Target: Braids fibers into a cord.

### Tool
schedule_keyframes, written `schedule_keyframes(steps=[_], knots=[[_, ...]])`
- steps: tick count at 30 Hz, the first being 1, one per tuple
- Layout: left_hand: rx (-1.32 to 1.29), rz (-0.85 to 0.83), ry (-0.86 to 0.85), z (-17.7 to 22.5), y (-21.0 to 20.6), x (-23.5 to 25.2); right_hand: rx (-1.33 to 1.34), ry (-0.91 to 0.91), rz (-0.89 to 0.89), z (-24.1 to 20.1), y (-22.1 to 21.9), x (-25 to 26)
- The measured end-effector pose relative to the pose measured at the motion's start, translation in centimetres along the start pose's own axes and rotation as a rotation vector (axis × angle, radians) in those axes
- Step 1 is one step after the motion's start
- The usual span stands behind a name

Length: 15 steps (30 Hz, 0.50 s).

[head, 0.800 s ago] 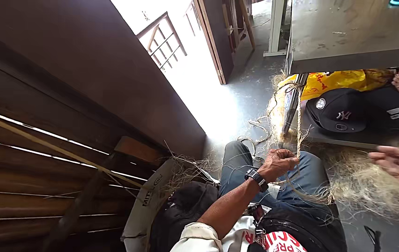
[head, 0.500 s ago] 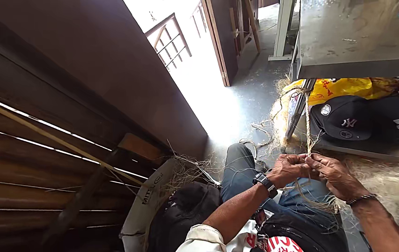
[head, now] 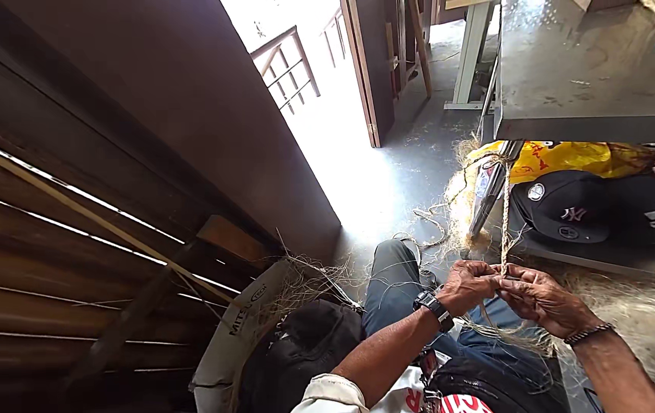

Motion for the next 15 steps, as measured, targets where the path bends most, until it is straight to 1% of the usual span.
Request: schedule_keyframes(steps=[4, 9, 12, 15], knots=[[-0.051, 0.007, 0.081, -0.2, 0.1, -0.2, 0.032, 0.070, -0.005, 0.8, 0.0, 0.3], [-0.167, -0.004, 0.184, -0.1, 0.1, -0.9, 0.101, 0.149, 0.058, 1.3, -0.4, 0.2], [-0.220, -0.011, 0.208, 0.0, -0.1, -1.0, 0.134, 0.204, 0.129, 1.2, -1.0, -0.1], [-0.238, -0.019, 0.205, 0.1, -0.1, -1.0, 0.175, 0.249, 0.161, 1.1, -1.4, -0.3]])
Point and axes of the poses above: each hand's wrist, its own x-axis towards the middle knuckle, its own y-axis out of the back of the hand, z = x × y, the point moved 4 cm from there along x, towards the middle knuckle, and after that the axes turned 10 degrees about x, right-handed, at the moved point
